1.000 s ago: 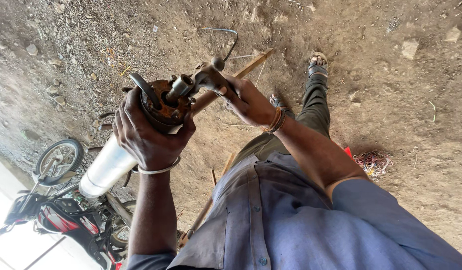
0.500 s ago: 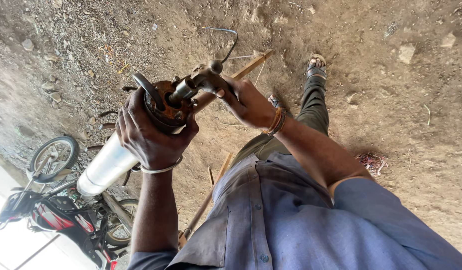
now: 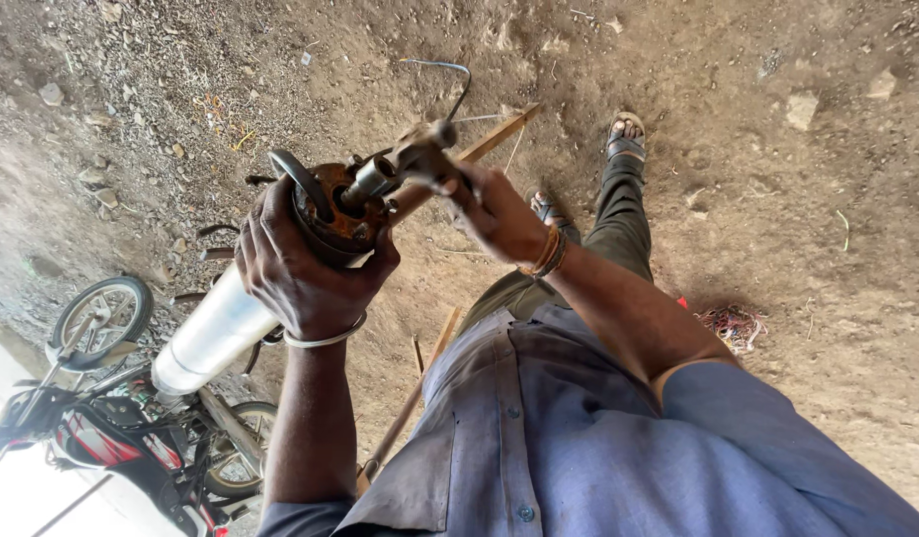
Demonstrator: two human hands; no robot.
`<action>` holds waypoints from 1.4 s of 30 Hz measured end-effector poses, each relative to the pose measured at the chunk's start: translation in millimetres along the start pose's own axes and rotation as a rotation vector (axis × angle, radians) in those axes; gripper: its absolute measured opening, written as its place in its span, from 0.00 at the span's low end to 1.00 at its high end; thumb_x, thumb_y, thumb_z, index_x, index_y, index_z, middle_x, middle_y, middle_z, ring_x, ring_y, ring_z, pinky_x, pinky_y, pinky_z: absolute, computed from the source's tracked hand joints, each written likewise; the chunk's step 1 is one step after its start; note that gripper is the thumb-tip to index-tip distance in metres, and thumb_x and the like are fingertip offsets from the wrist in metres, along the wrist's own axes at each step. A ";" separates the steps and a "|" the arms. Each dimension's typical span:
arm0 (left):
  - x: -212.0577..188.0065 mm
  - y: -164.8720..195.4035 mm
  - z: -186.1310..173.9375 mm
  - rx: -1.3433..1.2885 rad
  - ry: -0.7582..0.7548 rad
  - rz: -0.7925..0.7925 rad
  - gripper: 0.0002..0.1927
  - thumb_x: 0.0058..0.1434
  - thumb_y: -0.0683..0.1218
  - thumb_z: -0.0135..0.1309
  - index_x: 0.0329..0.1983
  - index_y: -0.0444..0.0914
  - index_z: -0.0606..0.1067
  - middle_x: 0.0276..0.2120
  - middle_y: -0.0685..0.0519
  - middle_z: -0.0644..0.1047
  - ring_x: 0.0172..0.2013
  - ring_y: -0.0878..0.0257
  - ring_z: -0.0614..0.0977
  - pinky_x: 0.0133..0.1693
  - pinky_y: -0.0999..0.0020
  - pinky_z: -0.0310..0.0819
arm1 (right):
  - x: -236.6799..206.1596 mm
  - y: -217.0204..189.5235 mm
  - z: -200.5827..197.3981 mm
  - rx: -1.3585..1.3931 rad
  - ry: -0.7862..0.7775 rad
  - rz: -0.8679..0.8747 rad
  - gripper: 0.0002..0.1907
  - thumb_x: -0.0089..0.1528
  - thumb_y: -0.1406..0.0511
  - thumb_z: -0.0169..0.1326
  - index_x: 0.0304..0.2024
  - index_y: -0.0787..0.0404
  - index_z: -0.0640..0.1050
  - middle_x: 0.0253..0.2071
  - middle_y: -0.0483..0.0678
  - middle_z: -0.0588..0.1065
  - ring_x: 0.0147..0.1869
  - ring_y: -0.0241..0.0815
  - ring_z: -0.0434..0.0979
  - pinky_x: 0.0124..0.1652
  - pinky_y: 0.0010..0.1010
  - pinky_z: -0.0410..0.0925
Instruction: The person uses a hammer to strike a metal pipe assembly mounted on a stand, then switches to a screwdriver to tighten a fitting on the same assembly. The work is performed outdoors on a dirt surface with tools and containers nearby.
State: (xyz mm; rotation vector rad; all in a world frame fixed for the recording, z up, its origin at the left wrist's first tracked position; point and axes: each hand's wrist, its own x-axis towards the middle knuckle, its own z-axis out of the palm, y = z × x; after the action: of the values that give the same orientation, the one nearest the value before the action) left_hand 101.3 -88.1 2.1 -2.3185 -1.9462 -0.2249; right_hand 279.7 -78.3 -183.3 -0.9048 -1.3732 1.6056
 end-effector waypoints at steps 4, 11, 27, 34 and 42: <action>-0.9 -0.3 0.9 0.017 0.002 0.002 0.43 0.57 0.63 0.67 0.66 0.35 0.66 0.53 0.42 0.75 0.52 0.44 0.79 0.58 0.46 0.71 | -0.8 3.8 -2.0 0.034 -0.008 -0.007 0.38 0.72 0.39 0.33 0.47 0.66 0.75 0.23 0.42 0.68 0.23 0.33 0.69 0.24 0.30 0.66; -1.0 -1.3 1.7 0.027 0.010 0.010 0.42 0.57 0.62 0.67 0.67 0.36 0.66 0.53 0.43 0.76 0.52 0.44 0.80 0.58 0.45 0.71 | -4.3 10.0 1.1 -0.022 0.002 -0.047 0.37 0.73 0.40 0.32 0.49 0.66 0.76 0.22 0.43 0.65 0.22 0.35 0.63 0.23 0.33 0.62; 0.6 2.2 -0.8 -0.030 0.027 0.024 0.42 0.56 0.61 0.68 0.66 0.36 0.65 0.52 0.42 0.76 0.51 0.44 0.80 0.57 0.46 0.73 | -8.2 20.0 5.5 0.054 0.024 -0.036 0.32 0.73 0.43 0.32 0.40 0.60 0.74 0.22 0.37 0.67 0.20 0.27 0.64 0.19 0.22 0.63; -1.5 -1.7 -6.4 -0.005 0.004 0.045 0.49 0.53 0.66 0.71 0.67 0.35 0.63 0.53 0.41 0.76 0.51 0.43 0.80 0.56 0.44 0.71 | -34.0 22.3 0.0 0.575 0.052 -0.032 0.25 0.74 0.45 0.40 0.36 0.58 0.68 0.21 0.37 0.63 0.17 0.27 0.57 0.15 0.23 0.56; -11.0 -8.9 -5.0 -0.025 0.012 0.022 0.46 0.61 0.64 0.72 0.69 0.37 0.63 0.54 0.42 0.75 0.52 0.45 0.79 0.56 0.45 0.72 | -54.0 -15.5 6.7 0.231 0.003 -0.035 0.31 0.74 0.41 0.37 0.40 0.61 0.70 0.23 0.38 0.65 0.22 0.26 0.62 0.23 0.21 0.60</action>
State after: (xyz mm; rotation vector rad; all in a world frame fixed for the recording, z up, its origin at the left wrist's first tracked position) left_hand 90.5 -98.1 4.9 -2.3472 -1.9231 -0.2622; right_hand 297.7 -129.2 -166.4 -0.7409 -1.1657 1.6946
